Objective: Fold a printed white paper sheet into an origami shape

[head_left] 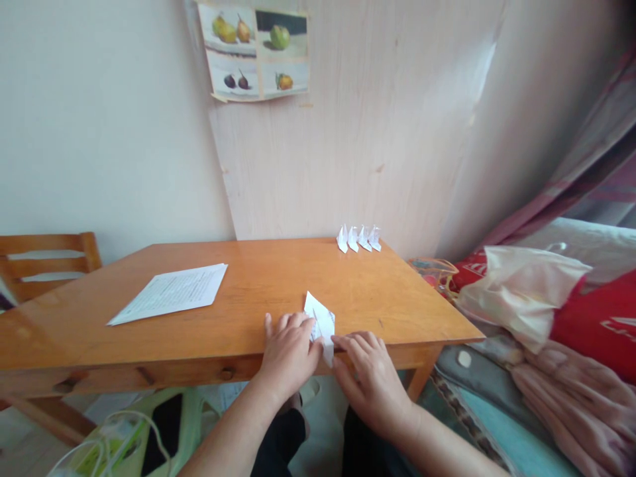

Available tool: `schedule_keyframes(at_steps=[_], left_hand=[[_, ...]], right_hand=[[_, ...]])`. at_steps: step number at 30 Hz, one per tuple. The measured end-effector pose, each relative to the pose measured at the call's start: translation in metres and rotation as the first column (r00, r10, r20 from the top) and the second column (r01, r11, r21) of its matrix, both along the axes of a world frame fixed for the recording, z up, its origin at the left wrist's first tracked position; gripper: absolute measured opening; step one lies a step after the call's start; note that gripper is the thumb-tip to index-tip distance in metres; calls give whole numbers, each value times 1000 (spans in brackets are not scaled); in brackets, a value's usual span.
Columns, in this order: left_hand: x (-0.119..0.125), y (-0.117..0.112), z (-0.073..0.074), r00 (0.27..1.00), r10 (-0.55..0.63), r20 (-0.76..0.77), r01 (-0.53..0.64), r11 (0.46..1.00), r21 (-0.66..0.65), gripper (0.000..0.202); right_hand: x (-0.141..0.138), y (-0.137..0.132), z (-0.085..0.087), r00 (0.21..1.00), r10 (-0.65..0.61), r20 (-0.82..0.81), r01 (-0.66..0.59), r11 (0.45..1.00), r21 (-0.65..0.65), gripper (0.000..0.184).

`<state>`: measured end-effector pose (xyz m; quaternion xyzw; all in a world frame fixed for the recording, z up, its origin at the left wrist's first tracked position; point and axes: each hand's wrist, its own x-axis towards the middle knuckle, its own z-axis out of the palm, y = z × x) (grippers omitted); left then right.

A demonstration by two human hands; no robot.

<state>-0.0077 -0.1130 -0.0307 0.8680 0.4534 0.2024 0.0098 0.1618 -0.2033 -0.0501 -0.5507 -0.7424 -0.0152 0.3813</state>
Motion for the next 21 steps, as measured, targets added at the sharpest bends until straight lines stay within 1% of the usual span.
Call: schedule_keyframes(at_steps=[3, 5, 8, 11, 14, 15, 18, 21], left_hand=[[-2, 4, 2, 995, -95, -16, 95, 995, -30, 32], [-4, 9, 3, 986, -167, -25, 165, 983, -78, 37], [-5, 16, 5, 968, -248, -38, 241, 961, -139, 40], [-5, 15, 9, 962, -266, -59, 257, 958, -127, 42], [-4, 8, 13, 961, -267, -76, 259, 960, -106, 36], [-5, 6, 13, 960, -269, -82, 261, 960, -105, 41], [-8, 3, 15, 953, -285, -102, 272, 954, -127, 50], [-15, 9, 18, 944, -309, -115, 286, 942, -178, 54]], right_hand=[[19, 12, -6, 999, -31, -30, 31, 1000, 5, 25], [30, 18, -8, 998, -44, -41, 44, 999, -5, 27], [42, 27, -9, 1000, -18, -16, 17, 999, -33, 31], [49, 32, -4, 998, 30, 62, -26, 997, -66, 35], [50, 33, 2, 983, 69, 169, -50, 992, -118, 39], [50, 32, 4, 977, 77, 198, -51, 990, -133, 39], [44, 28, 8, 968, 75, 240, -40, 988, -148, 33], [34, 21, 9, 972, 56, 229, -25, 991, -135, 26]])
